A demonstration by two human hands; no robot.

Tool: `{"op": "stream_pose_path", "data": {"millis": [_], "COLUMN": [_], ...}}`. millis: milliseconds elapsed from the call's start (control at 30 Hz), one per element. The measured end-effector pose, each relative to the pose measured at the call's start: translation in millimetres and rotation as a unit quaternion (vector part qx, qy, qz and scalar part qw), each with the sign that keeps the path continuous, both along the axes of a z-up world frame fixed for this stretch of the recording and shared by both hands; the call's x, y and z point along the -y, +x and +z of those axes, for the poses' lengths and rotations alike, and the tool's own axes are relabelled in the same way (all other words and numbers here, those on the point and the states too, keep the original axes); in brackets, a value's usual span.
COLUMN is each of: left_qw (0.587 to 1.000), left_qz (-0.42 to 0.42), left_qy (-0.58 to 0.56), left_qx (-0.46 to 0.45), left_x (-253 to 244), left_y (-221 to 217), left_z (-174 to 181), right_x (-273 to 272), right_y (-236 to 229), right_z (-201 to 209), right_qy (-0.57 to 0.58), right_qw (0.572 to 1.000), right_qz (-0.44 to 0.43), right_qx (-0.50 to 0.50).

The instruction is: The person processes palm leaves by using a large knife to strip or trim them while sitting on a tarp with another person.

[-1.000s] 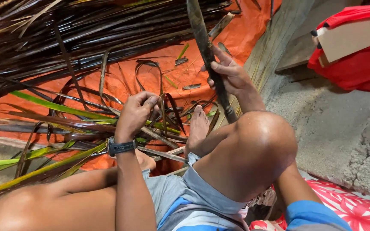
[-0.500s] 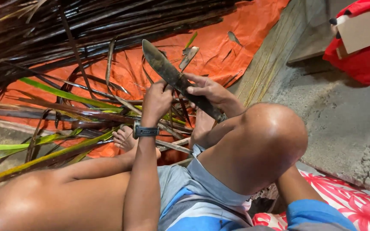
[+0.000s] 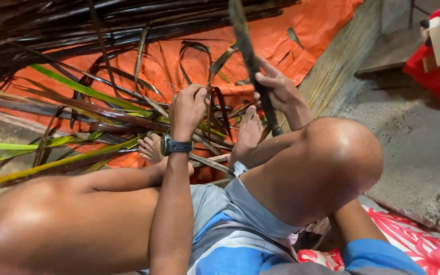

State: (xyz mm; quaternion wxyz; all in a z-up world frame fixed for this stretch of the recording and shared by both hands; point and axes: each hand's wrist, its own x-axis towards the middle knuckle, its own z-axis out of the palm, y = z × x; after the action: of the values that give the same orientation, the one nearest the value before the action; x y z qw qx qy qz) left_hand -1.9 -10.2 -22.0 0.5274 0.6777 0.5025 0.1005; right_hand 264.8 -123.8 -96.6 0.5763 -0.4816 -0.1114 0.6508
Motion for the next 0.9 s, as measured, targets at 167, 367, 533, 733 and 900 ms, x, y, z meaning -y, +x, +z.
{"op": "stream_pose_path", "data": {"millis": [167, 367, 533, 733, 900], "left_qw": [0.998, 0.997, 0.997, 0.997, 0.996], "left_qz": [-0.006, 0.015, 0.001, 0.013, 0.043], "left_qy": [-0.063, -0.074, -0.079, -0.072, -0.075], "left_qx": [0.007, -0.007, -0.012, -0.005, 0.027], "left_x": [3, 3, 1, -2, -3], "left_y": [4, 2, -1, -5, 0], "left_z": [-25, -26, 18, 10, 7], "right_x": [-6, -13, -18, -14, -9], "right_y": [-55, -70, -28, -1, -43], "right_z": [41, 37, -7, 0, 31], "right_qy": [0.022, 0.016, 0.002, 0.01, 0.004], "right_qw": [0.996, 0.991, 0.999, 0.999, 0.998], "right_qz": [0.081, 0.131, 0.038, -0.021, 0.061], "right_qx": [0.006, 0.008, -0.016, -0.029, -0.028]}}
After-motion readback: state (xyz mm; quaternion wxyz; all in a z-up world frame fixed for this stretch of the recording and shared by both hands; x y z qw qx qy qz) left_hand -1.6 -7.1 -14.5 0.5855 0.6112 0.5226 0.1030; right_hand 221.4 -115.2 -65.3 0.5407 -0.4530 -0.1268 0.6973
